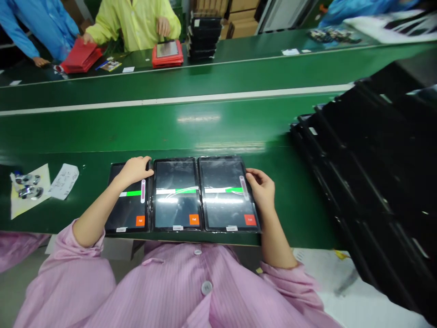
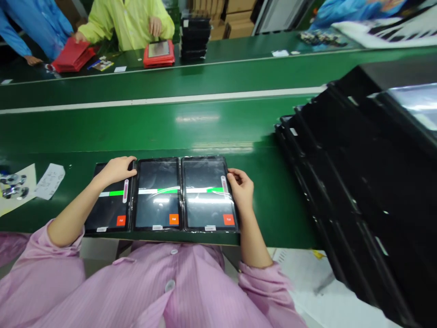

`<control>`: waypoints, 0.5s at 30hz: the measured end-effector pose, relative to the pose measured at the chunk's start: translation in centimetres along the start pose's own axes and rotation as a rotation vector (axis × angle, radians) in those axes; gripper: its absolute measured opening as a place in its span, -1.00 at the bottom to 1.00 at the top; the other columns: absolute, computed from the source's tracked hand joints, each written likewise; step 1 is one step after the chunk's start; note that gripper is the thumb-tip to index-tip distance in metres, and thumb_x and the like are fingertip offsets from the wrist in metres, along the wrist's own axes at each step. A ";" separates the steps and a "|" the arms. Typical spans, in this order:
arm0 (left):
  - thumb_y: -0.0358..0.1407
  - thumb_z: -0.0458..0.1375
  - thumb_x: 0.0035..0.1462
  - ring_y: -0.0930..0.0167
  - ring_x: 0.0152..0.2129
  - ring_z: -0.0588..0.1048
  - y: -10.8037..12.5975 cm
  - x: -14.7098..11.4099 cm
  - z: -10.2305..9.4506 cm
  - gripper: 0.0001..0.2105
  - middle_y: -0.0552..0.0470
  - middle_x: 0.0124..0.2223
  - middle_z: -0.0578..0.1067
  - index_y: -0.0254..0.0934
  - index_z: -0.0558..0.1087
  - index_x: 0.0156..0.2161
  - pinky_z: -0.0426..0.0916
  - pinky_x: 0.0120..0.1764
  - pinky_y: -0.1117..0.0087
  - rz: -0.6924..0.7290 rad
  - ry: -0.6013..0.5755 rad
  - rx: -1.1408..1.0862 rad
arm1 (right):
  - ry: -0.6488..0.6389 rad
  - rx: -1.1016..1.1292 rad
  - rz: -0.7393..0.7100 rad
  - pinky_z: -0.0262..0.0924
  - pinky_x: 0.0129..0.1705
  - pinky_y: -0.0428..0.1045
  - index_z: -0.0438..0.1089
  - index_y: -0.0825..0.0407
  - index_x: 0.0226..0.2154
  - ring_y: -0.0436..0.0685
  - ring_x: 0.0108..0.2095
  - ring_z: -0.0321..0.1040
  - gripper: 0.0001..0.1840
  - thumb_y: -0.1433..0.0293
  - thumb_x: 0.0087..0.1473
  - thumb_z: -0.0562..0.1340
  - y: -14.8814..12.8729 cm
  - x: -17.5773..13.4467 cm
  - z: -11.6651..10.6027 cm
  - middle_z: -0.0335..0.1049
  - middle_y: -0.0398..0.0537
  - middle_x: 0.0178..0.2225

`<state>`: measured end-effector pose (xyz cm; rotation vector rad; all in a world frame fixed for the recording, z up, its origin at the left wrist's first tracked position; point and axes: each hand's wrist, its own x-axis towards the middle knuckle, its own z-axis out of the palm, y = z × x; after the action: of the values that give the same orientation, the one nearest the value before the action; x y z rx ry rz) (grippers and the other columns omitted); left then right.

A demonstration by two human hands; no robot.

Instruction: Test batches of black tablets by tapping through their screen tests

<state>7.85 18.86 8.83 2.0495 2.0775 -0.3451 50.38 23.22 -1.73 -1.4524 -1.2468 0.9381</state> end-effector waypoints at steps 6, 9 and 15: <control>-0.13 -0.03 0.22 0.09 0.01 0.52 -1.4 1.4 -0.2 -0.42 -0.29 0.09 0.53 -0.40 0.30 0.27 0.38 0.06 0.13 0.016 -0.130 0.057 | -0.012 -0.014 -0.017 0.33 -0.17 0.11 0.47 0.03 -0.24 0.18 -0.29 0.40 -0.55 0.05 -0.07 0.28 0.3 0.2 0.3 0.51 0.03 -0.28; -0.20 -0.13 0.32 0.02 0.17 0.39 0.4 2.3 -0.7 -0.48 -0.36 0.22 0.42 -0.38 0.30 0.28 0.16 0.21 -0.18 0.036 -0.099 0.092 | -0.023 -0.010 -0.025 0.32 -0.20 0.08 0.45 0.02 -0.23 0.16 -0.30 0.38 -0.56 0.04 -0.04 0.26 0.6 0.3 0.5 0.49 0.00 -0.30; -0.10 0.15 0.27 0.04 0.36 0.09 8.8 4.1 -1.0 -0.27 -0.29 0.44 0.06 -0.09 -0.05 0.44 0.02 0.27 -0.19 0.487 -0.044 -0.105 | -0.061 -0.003 -0.032 0.30 -0.19 0.08 0.44 0.02 -0.22 0.16 -0.30 0.37 -0.58 0.06 -0.02 0.26 0.3 0.2 0.4 0.47 -0.01 -0.30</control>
<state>16.64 23.16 8.32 2.3602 1.4659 -0.1905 50.09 23.53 -2.09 -1.4116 -1.3122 0.9658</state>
